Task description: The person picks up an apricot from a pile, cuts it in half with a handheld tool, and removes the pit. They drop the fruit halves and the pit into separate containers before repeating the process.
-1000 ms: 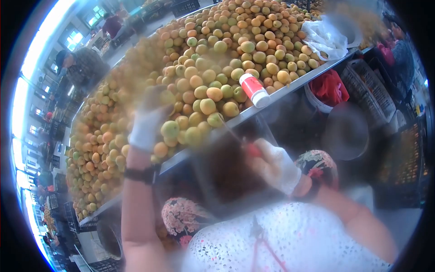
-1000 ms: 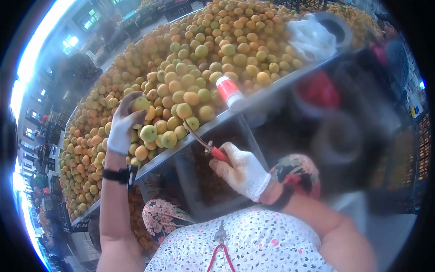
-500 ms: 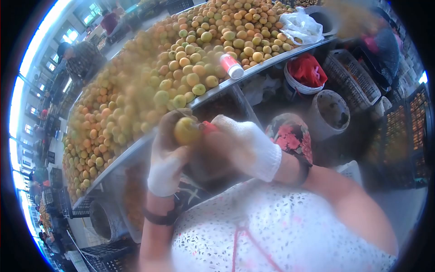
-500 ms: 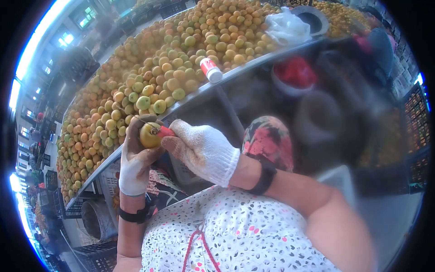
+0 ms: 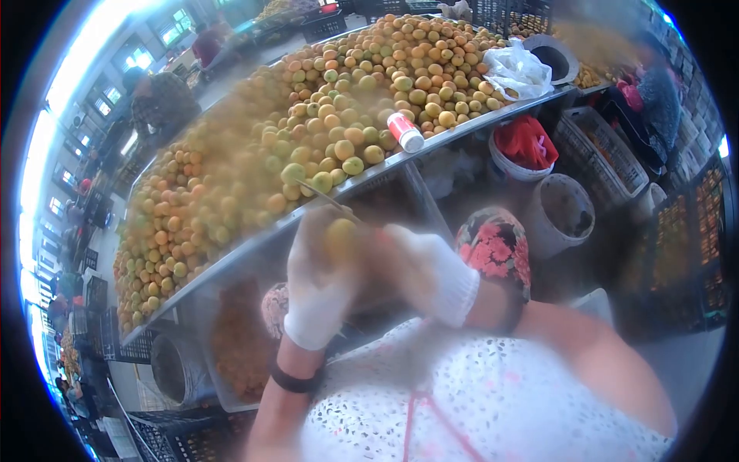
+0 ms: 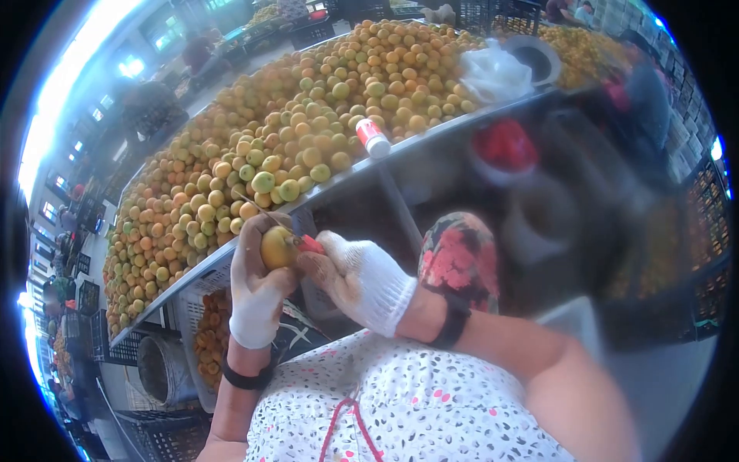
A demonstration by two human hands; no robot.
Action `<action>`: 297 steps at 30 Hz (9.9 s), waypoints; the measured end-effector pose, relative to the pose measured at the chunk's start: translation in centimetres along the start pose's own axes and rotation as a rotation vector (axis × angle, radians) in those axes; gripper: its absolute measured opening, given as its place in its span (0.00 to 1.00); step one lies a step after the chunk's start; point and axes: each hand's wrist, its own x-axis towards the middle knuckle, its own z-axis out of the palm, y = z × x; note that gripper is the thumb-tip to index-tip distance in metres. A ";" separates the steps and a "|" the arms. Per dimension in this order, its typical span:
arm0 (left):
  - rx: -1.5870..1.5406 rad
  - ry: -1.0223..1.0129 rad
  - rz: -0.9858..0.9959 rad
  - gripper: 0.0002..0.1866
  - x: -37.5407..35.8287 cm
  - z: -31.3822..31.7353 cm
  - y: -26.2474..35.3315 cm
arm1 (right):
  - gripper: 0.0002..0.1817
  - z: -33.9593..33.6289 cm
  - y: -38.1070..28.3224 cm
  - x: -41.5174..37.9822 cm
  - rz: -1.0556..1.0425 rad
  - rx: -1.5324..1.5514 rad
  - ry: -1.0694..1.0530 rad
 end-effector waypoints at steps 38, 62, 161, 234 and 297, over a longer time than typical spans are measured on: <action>-0.615 0.111 -0.079 0.31 2.7 -2.4 -3.7 | 0.11 0.7 3.2 2.1 0.171 0.142 -0.153; -0.398 0.186 0.028 0.25 0.4 1.8 1.6 | 0.15 0.5 0.9 -0.7 0.167 0.108 -0.057; -0.260 0.129 0.005 0.25 2.0 -1.4 -2.3 | 0.10 -1.7 0.7 -0.1 0.351 0.326 0.045; 0.120 0.220 0.261 0.30 1.8 1.8 -6.1 | 0.16 0.4 2.2 6.5 0.113 -0.149 0.129; -0.456 0.092 -0.455 0.25 3.6 5.1 -8.4 | 0.13 -3.5 5.7 2.2 -0.187 0.069 0.263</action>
